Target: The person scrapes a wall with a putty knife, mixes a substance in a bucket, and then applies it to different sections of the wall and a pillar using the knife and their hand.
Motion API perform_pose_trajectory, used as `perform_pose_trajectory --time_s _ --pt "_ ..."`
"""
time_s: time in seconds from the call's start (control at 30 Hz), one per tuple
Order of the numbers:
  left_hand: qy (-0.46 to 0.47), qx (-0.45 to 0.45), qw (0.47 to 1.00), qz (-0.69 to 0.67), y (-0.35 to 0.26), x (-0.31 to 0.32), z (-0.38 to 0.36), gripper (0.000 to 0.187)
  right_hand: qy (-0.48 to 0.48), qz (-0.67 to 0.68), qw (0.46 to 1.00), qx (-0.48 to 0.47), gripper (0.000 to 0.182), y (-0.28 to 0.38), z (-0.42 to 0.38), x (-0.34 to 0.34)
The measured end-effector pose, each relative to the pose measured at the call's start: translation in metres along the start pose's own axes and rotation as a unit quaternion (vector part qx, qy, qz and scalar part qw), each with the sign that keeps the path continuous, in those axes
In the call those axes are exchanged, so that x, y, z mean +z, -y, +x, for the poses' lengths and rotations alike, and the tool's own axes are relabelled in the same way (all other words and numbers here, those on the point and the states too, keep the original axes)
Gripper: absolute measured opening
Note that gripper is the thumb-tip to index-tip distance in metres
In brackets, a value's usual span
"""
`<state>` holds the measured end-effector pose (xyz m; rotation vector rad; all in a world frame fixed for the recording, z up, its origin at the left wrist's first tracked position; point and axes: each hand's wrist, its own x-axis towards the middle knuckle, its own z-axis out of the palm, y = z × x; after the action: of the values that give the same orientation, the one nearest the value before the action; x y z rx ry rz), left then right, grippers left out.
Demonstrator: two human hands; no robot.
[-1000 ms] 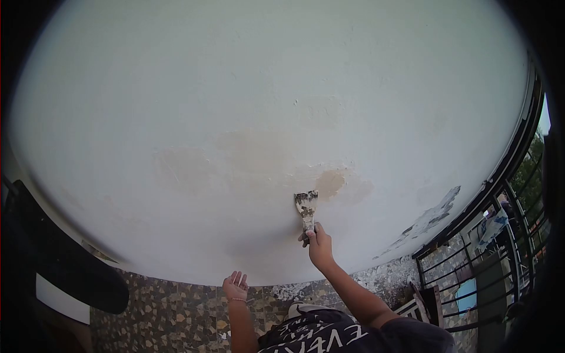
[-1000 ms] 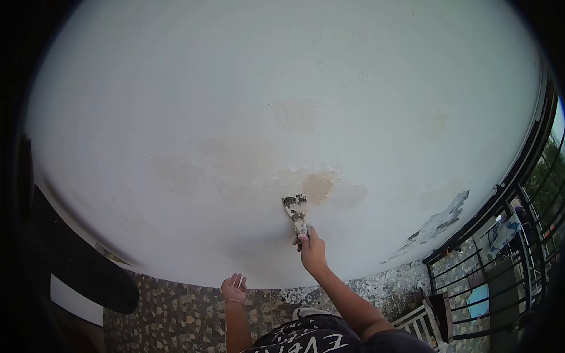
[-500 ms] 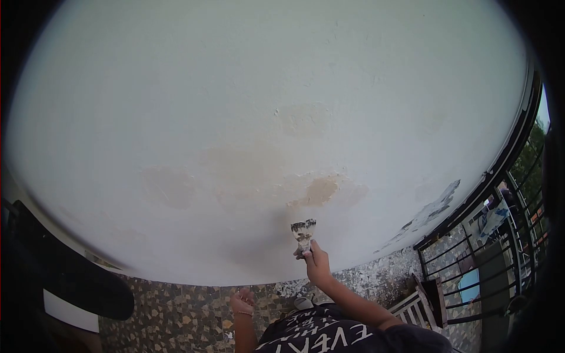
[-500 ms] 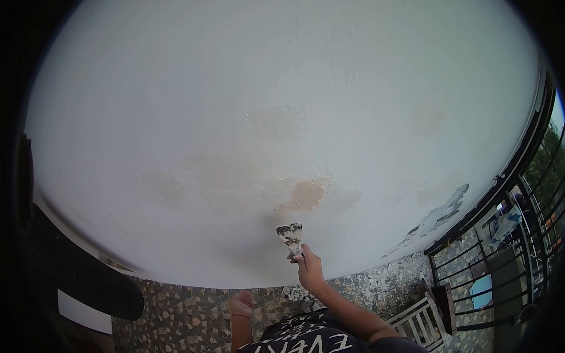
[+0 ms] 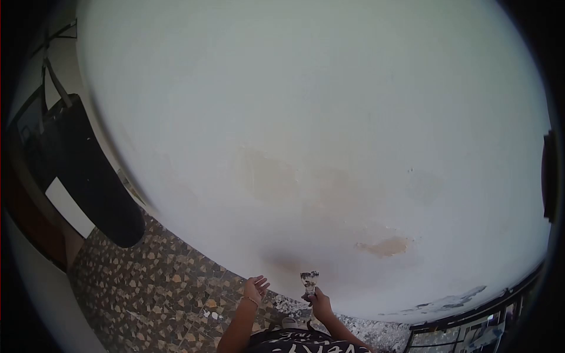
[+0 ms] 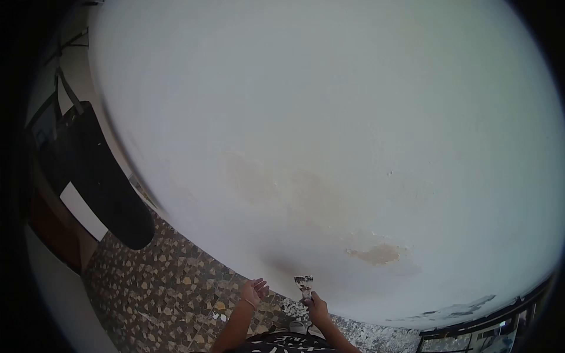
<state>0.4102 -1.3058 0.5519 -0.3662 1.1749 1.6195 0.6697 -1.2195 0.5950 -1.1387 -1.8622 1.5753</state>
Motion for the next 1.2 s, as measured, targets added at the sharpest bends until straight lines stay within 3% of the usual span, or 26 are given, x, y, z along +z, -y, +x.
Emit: perform_pose_trajectory --time_s 0.07,0.1,0.2,0.37,0.57,0.6,0.67,0.7,0.73,0.83,0.93,1.03,1.07,1.17,1.2 --pt "-0.019 0.020 0.999 -0.026 -0.004 -0.006 -0.003 0.039 0.050 -0.028 0.998 -0.023 0.028 -0.034 0.018 0.026" --pt "-0.036 0.029 0.998 -0.045 -0.009 -0.014 -0.009 0.037 0.085 0.004 0.995 -0.045 0.026 -0.029 0.024 0.039" --pt "-0.081 0.062 0.990 -0.100 -0.014 -0.076 -0.021 0.031 0.206 -0.075 0.975 -0.047 0.018 -0.007 0.048 0.079" --pt "-0.162 0.178 0.952 -0.190 -0.050 -0.168 -0.062 0.020 0.296 -0.094 0.937 -0.159 0.015 0.024 0.097 0.162" --pt "-0.286 0.239 0.848 -0.376 -0.065 -0.325 -0.088 0.017 0.409 -0.111 0.889 -0.170 0.016 0.111 0.109 0.306" --pt "-0.288 0.252 0.838 -0.390 -0.066 -0.353 -0.092 0.017 0.427 -0.084 0.893 -0.112 0.018 0.132 0.101 0.332" --pt "-0.302 0.271 0.817 -0.408 -0.081 -0.407 -0.099 0.018 0.435 -0.091 0.880 -0.165 0.020 0.107 0.112 0.403" --pt "-0.319 0.273 0.806 -0.416 -0.094 -0.418 -0.115 0.018 0.434 -0.099 0.876 -0.184 0.021 0.119 0.105 0.425" --pt "-0.360 0.266 0.782 -0.433 -0.112 -0.428 -0.126 0.018 0.461 -0.122 0.869 -0.132 0.024 0.131 0.101 0.442" --pt "-0.431 0.281 0.729 -0.452 -0.166 -0.450 -0.152 0.019 0.459 -0.136 0.848 -0.228 0.028 0.153 0.101 0.498" --pt "-0.441 0.284 0.735 -0.430 -0.201 -0.484 -0.158 0.020 0.463 -0.116 0.861 -0.177 0.026 0.189 0.106 0.529" --pt "-0.470 0.260 0.752 -0.382 -0.234 -0.495 -0.158 0.026 0.432 -0.065 0.871 -0.224 0.025 0.184 0.132 0.562" --pt "-0.257 0.251 0.863 -0.355 -0.172 -0.605 -0.113 0.045 0.428 -0.090 0.876 -0.203 0.026 0.200 0.137 0.566" --pt "-0.318 0.287 0.836 -0.344 -0.193 -0.606 -0.080 0.045 0.401 -0.178 0.883 -0.168 0.031 0.254 0.168 0.574" --pt "-0.277 0.271 0.853 -0.349 -0.199 -0.603 -0.074 0.047 0.380 -0.212 0.883 -0.175 0.034 0.259 0.182 0.581"
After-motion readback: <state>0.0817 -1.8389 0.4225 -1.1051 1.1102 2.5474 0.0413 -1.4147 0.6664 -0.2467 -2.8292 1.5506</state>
